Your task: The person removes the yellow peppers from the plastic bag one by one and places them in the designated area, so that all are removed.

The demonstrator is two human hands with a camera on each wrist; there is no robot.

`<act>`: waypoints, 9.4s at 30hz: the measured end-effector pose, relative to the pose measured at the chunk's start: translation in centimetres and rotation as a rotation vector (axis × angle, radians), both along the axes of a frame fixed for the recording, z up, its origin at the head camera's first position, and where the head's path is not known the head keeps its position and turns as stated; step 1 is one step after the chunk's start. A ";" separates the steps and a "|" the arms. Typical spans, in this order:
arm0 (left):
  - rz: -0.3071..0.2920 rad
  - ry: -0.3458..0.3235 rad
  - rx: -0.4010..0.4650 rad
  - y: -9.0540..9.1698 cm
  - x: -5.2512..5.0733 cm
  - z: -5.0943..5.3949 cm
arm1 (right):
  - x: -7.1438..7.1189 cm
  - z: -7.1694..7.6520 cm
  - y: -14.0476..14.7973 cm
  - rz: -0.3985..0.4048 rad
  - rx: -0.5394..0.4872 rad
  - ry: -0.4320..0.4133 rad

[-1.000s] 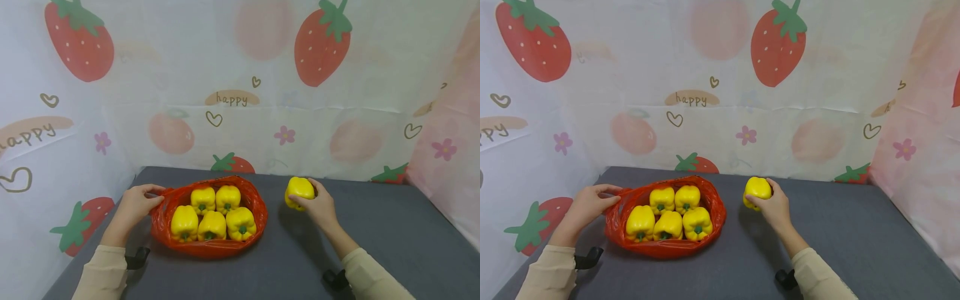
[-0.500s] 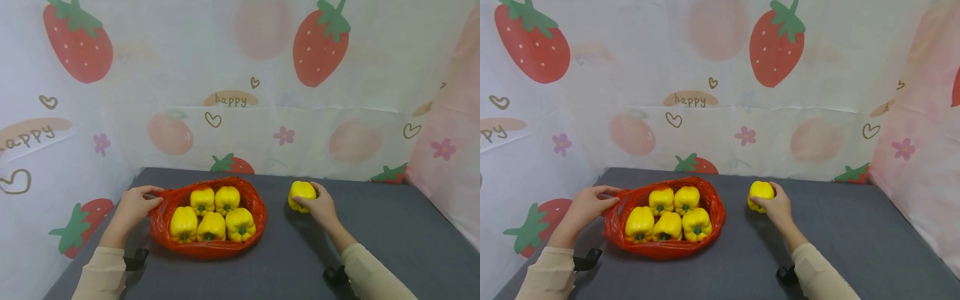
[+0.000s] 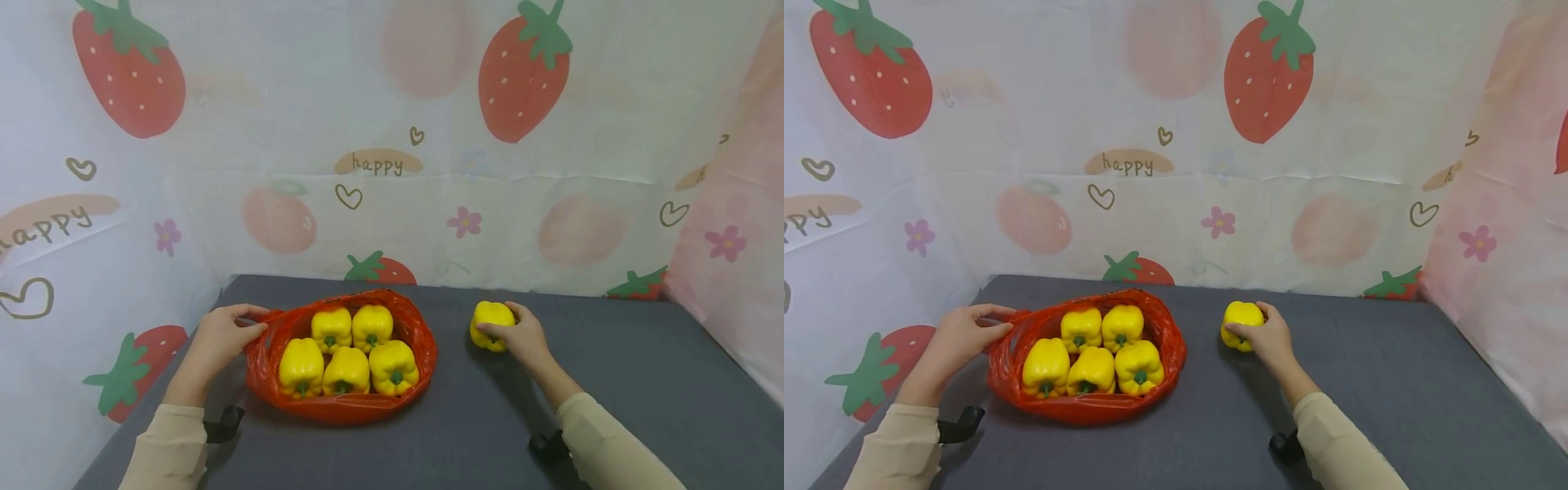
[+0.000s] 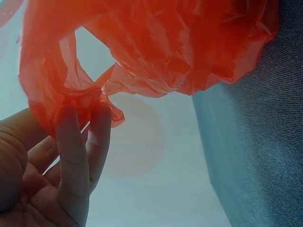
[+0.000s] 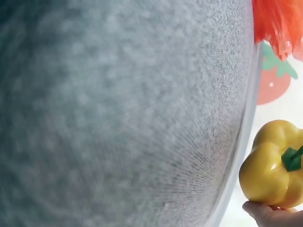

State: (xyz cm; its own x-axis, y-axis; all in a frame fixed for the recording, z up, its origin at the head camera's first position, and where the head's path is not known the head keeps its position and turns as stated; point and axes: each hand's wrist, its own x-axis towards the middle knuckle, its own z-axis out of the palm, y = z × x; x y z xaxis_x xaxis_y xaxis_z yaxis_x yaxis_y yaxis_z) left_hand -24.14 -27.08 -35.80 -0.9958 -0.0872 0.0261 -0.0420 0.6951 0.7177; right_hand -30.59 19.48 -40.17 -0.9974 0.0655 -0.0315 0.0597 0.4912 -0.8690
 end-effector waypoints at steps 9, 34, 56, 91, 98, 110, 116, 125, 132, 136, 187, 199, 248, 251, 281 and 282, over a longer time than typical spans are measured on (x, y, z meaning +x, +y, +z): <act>0.000 0.004 0.005 0.0 0.0 0.0 | -0.2 -0.2 0.2 0.005 0.003 -0.019; 0.008 0.001 -0.002 0.1 0.2 0.2 | 0.0 0.1 0.2 0.048 0.009 -0.075; -0.012 0.010 0.023 -0.1 0.1 -0.1 | -0.5 -0.3 0.6 0.080 0.054 -0.077; -0.008 0.009 -0.004 0.1 0.2 0.2 | 2.0 2.8 0.7 0.038 -0.033 0.043; -0.003 0.018 -0.002 0.1 0.1 0.1 | 3.1 3.1 -0.6 0.101 -0.074 0.082; 0.001 0.004 0.008 0.3 0.2 0.2 | 4.1 3.4 -2.2 0.146 -0.096 0.104; 0.000 0.011 -0.022 0.2 0.2 0.1 | 4.4 3.4 -3.1 0.141 -0.087 0.098; -0.002 0.006 -0.006 0.3 0.2 0.2 | 5.0 3.3 -5.0 0.198 -0.119 0.095; -0.006 0.022 -0.026 0.4 0.1 0.1 | 5.4 3.0 -6.2 0.229 -0.156 0.063; -0.001 0.020 -0.032 0.4 0.1 0.1 | 5.6 2.9 -6.6 0.252 -0.172 0.054; 0.016 0.020 -0.033 0.5 0.4 0.4 | 6.5 1.6 -12.3 0.309 -0.029 0.069; 0.023 0.012 -0.033 0.4 0.4 0.3 | 6.1 1.3 -12.9 0.329 0.083 0.095; -0.003 0.022 -0.023 0.2 0.5 0.4 | 6.5 3.0 -13.7 0.259 0.131 0.126; -0.002 0.019 -0.018 0.2 0.5 0.3 | 6.5 3.2 -13.5 0.251 0.114 0.124; 0.002 0.012 -0.022 0.2 0.4 0.4 | 7.5 5.2 -10.9 0.207 0.030 0.070; 0.003 0.013 -0.022 0.2 0.4 0.4 | 7.5 5.2 -10.8 0.208 0.025 0.069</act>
